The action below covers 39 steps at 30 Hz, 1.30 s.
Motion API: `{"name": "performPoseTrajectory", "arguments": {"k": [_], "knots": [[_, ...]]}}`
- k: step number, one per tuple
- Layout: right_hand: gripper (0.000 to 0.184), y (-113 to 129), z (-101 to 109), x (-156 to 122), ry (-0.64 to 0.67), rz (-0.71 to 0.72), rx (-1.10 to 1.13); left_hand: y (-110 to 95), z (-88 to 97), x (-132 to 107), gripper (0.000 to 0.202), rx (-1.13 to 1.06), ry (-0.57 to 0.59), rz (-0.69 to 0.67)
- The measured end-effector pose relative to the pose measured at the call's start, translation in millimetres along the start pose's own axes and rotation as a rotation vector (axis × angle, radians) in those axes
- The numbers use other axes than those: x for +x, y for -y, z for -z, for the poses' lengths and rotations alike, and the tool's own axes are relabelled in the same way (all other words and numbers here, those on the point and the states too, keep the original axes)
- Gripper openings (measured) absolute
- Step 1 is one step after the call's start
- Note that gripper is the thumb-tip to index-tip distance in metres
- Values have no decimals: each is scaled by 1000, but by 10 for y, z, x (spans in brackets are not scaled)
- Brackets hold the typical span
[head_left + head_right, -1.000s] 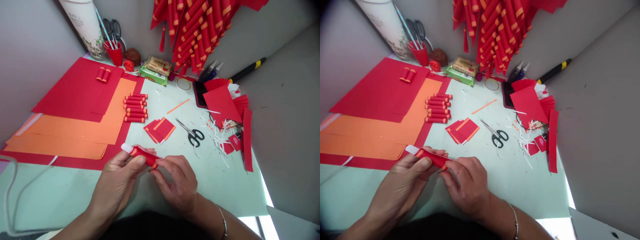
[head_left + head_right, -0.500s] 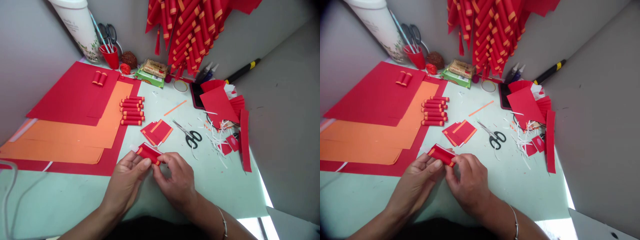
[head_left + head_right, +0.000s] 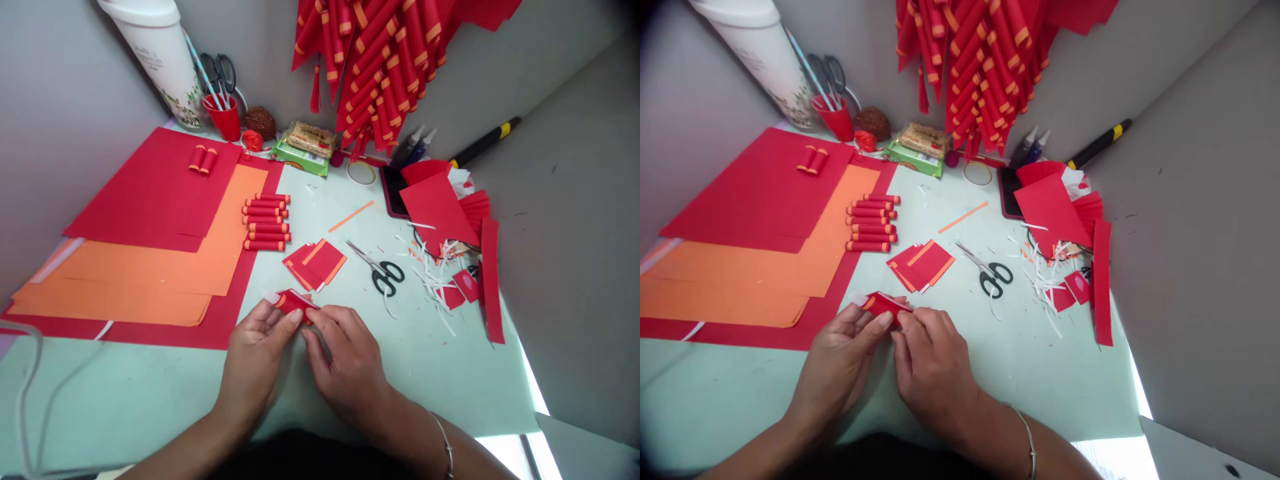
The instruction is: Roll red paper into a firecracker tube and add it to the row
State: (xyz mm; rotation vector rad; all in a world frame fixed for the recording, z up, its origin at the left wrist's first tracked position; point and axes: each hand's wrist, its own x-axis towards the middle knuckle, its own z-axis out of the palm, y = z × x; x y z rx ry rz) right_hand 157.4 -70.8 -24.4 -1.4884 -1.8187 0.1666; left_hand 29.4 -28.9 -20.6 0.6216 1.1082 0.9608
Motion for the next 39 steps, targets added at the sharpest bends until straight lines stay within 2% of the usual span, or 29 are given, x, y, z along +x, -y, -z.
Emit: {"name": "performPoseTrajectory", "arguments": {"k": [4,8,20,29,39], "knots": [[32,27,15,9,-20,27,104,13,15,-4,22,116,48,-34],[36,55,12,5,10,-29,176,-11,-7,-24,22,195,22,-35],[45,134,38,-4,74,-113,203,-79,-20,-91,18,425,-7,-26],[51,211,31,-44,93,-131,252,-59,17,-158,30,543,1,-51],[54,302,76,-56,99,-155,275,-104,38,-223,26,583,17,-178]]}}
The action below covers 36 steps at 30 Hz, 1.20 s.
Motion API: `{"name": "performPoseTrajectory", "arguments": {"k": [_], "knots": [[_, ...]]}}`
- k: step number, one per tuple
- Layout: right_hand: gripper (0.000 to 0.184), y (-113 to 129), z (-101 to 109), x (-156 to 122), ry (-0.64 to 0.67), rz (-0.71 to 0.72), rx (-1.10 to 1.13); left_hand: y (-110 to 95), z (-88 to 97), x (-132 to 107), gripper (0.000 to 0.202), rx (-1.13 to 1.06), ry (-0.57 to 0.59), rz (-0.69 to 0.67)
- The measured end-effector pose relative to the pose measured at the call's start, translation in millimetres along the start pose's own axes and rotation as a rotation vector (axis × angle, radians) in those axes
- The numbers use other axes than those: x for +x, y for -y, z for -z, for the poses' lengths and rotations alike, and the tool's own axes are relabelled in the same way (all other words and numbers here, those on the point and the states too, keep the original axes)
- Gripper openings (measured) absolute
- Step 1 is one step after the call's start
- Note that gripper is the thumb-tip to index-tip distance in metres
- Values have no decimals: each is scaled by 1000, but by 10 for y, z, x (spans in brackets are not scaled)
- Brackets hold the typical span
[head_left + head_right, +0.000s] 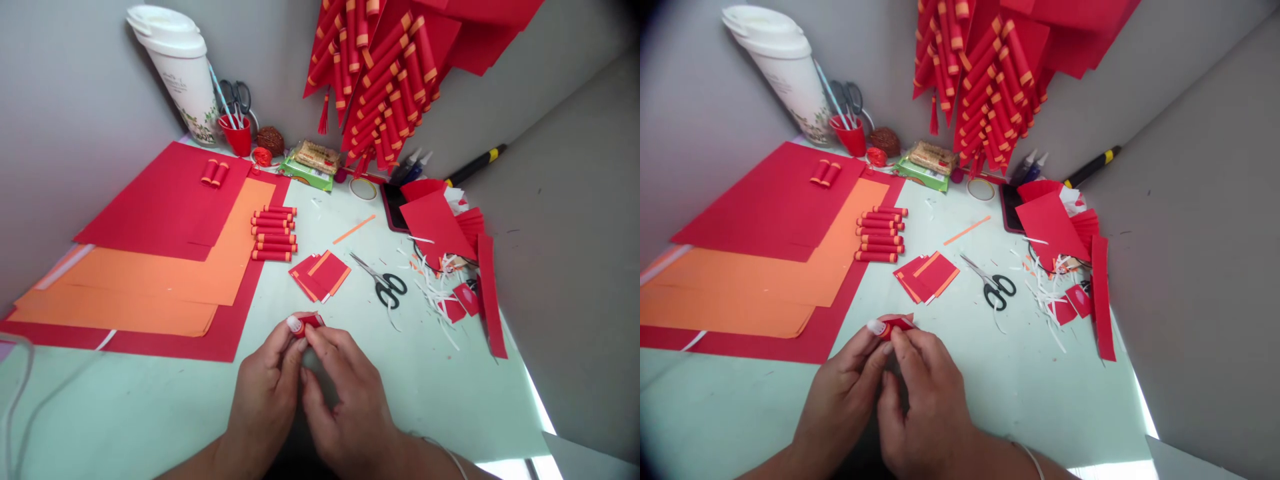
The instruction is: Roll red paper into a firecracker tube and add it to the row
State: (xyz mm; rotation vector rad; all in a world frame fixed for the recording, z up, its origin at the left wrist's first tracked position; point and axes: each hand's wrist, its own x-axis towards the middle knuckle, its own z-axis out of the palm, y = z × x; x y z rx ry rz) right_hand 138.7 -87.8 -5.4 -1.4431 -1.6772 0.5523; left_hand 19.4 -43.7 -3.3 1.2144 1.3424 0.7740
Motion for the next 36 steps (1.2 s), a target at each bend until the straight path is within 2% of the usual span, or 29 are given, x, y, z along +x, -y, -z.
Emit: {"name": "performPoseTrajectory", "arguments": {"k": [13,25,32,36], "knots": [[52,133,-22,-147,-110,-59,-37,48,31,-82,29,59,75,-71],[52,139,-14,-93,-81,-113,39,87,30,-59,25,128,95,-103],[54,105,-13,-112,-19,-268,112,82,17,-25,26,153,91,-70],[54,73,-19,-109,-34,-275,140,106,9,-8,22,164,89,-59]]}}
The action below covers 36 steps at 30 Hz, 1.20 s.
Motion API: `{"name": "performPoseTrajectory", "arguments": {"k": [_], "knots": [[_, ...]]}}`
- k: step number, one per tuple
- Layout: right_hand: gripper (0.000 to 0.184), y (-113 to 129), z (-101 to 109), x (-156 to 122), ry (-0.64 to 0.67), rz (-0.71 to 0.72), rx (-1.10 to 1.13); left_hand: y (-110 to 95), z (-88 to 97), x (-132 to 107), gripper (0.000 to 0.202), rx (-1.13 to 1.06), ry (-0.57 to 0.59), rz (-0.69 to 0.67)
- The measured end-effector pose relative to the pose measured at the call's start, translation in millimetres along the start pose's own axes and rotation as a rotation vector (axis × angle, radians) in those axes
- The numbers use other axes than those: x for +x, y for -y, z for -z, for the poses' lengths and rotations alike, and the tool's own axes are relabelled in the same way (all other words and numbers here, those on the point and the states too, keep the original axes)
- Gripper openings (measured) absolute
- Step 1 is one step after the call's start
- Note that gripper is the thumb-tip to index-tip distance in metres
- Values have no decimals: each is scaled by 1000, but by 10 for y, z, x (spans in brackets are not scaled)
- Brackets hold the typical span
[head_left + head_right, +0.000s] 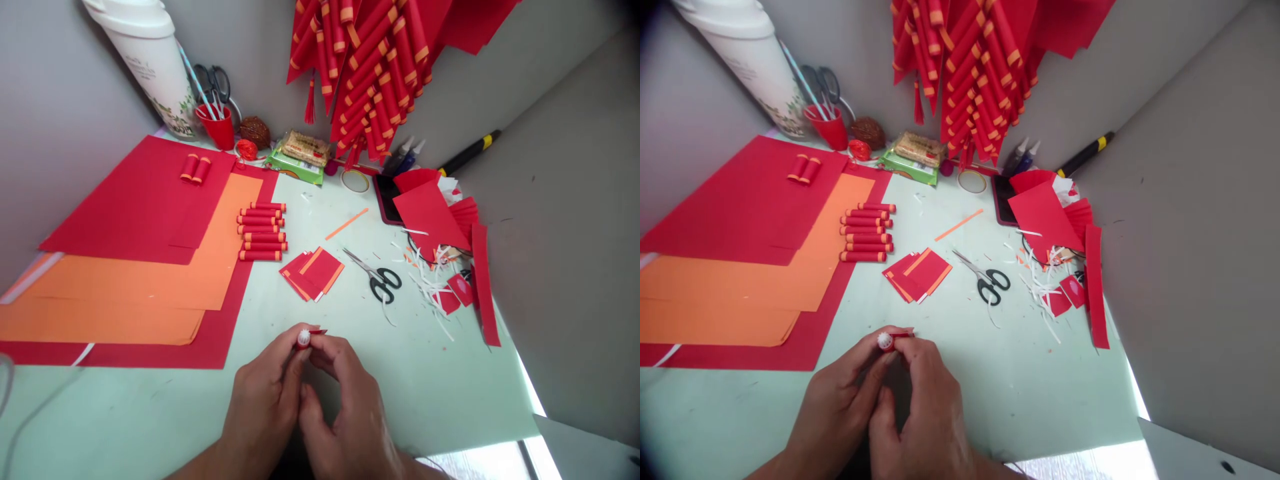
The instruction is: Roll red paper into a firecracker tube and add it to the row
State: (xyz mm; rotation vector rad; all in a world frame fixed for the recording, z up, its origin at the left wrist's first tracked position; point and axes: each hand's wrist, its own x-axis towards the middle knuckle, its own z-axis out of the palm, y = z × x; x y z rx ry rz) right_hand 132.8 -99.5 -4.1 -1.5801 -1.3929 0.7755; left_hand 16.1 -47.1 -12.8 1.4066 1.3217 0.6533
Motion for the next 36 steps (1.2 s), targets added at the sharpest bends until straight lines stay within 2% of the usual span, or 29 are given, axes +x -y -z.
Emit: {"name": "performPoseTrajectory", "arguments": {"k": [7,13,23,33,36], "knots": [[59,-53,0,-3,-8,-19,51,19,-26,14,25,88,3,-14],[57,-55,54,-14,28,-111,104,31,-41,12,28,107,-7,-75],[65,-50,68,52,52,-32,227,27,15,12,25,166,-42,-156],[73,6,54,77,138,-74,324,-14,62,26,23,227,-92,-184],[72,28,26,71,125,-106,393,-23,59,30,23,255,-118,-200]]}}
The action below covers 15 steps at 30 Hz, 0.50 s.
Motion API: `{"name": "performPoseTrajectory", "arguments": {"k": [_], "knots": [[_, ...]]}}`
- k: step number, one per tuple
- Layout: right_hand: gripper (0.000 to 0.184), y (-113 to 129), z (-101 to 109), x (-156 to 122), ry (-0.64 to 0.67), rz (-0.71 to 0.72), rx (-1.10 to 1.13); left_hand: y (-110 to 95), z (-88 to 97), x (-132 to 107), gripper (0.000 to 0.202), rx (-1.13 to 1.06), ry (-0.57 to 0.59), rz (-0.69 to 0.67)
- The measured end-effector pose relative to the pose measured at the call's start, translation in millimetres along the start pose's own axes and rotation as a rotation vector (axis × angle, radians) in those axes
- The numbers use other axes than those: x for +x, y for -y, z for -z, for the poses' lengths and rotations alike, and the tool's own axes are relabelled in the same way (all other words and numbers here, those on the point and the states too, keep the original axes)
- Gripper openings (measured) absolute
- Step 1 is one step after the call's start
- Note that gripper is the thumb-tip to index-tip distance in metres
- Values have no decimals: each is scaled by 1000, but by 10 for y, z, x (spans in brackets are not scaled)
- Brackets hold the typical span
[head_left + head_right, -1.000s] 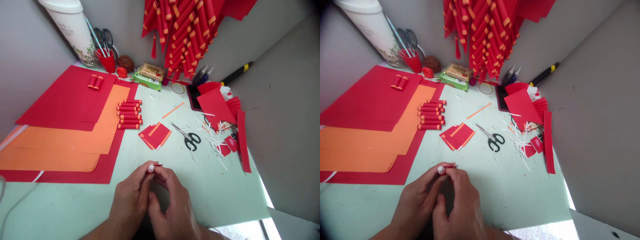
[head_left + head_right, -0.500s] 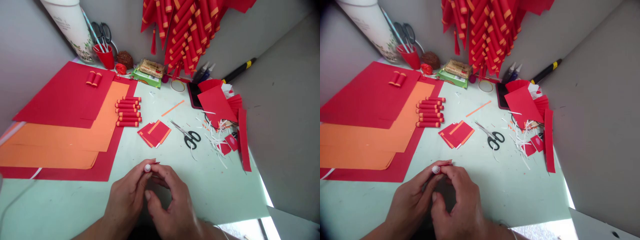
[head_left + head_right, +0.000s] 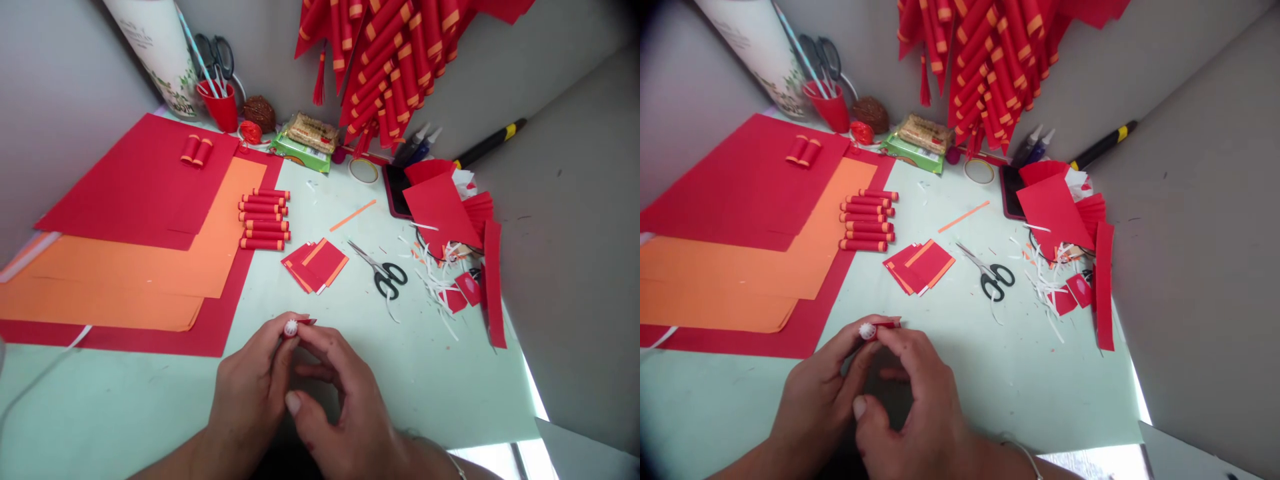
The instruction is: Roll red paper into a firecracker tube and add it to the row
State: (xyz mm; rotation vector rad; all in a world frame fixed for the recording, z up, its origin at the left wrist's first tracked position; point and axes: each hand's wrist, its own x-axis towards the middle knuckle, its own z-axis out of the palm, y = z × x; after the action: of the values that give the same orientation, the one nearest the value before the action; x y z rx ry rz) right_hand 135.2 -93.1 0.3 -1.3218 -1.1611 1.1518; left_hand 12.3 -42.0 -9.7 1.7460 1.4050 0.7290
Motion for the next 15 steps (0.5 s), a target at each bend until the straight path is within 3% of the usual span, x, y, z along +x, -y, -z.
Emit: {"name": "performPoseTrajectory", "arguments": {"k": [5,9,15], "knots": [[71,-41,-14,-27,37,-30,40,5,-15,7,21,65,-36,-16],[86,-114,15,-63,163,-5,15,23,-28,4,20,57,-44,-23],[104,-203,15,-125,216,43,-27,35,-43,-6,20,136,-67,-107]]}}
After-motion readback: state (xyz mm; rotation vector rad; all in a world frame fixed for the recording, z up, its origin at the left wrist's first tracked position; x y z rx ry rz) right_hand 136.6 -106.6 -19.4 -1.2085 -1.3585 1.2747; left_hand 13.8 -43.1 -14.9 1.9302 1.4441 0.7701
